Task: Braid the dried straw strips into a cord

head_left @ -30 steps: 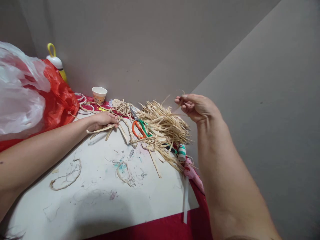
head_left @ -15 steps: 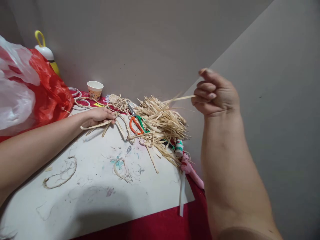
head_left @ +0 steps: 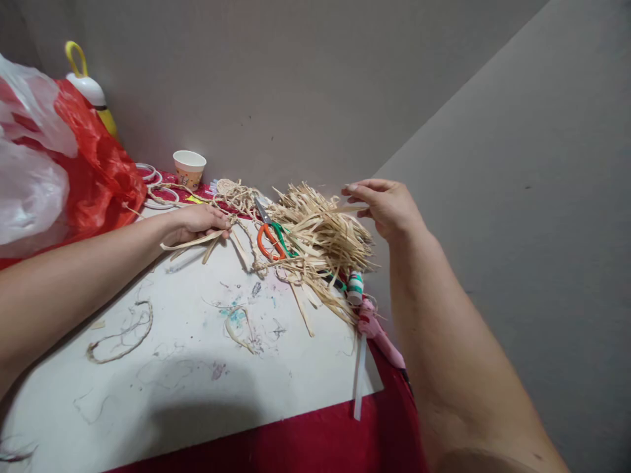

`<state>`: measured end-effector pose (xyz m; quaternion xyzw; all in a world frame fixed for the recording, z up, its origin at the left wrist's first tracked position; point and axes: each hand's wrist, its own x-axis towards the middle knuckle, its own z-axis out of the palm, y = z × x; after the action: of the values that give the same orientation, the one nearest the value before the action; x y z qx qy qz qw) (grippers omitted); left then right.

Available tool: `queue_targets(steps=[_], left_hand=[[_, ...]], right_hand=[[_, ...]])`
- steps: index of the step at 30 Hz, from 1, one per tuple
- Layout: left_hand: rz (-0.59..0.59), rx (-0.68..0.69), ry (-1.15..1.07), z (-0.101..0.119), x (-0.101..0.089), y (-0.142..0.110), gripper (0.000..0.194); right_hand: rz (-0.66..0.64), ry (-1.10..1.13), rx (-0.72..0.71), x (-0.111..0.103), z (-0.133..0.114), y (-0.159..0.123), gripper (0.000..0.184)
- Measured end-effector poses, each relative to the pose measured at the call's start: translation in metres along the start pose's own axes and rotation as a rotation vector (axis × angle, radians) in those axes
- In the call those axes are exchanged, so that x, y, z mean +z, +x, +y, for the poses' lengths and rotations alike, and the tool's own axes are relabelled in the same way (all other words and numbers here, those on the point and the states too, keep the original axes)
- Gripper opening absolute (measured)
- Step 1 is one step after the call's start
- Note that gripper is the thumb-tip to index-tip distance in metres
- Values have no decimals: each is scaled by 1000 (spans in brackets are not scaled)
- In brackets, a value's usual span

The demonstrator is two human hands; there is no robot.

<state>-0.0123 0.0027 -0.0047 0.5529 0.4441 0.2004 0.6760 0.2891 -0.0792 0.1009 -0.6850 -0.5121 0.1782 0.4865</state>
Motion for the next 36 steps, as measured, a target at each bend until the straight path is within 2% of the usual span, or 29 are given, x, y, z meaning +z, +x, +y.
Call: queue_targets(steps=[7,10,14,19,23,26,28,32,34,36], left_hand=[[-15,-3,13,-1,-1,2,17],[-13,2,7,1,0,0,17],[-2,-2,21,3,1,-5,15],[-12,-8,32,3,0,-4,13],[-18,-13,17,2,0,-2,15],[-20,-10,11,1,-1,-1,14],[-24,-2,7,-1,-1,0,14],[-41,16,7,-1,-2,2,15],[-49,24,17,-1,-1,2,16],[-45,24,22,0,0,1,17]], right_hand=[[20,61,-34,-1,13,5,8],[0,104,-138,4,12,3,13],[6,268,-228,9,2,2,19],[14,356,-338,6,2,10,28],[-35,362,-214,3,8,13,25],[-139,425,-92,5,5,6,23],[-199,447,-58,7,-2,0,21],[-176,330,-96,12,-7,1,20],[-104,149,-119,13,1,10,22],[33,-126,-150,12,16,20,22]])
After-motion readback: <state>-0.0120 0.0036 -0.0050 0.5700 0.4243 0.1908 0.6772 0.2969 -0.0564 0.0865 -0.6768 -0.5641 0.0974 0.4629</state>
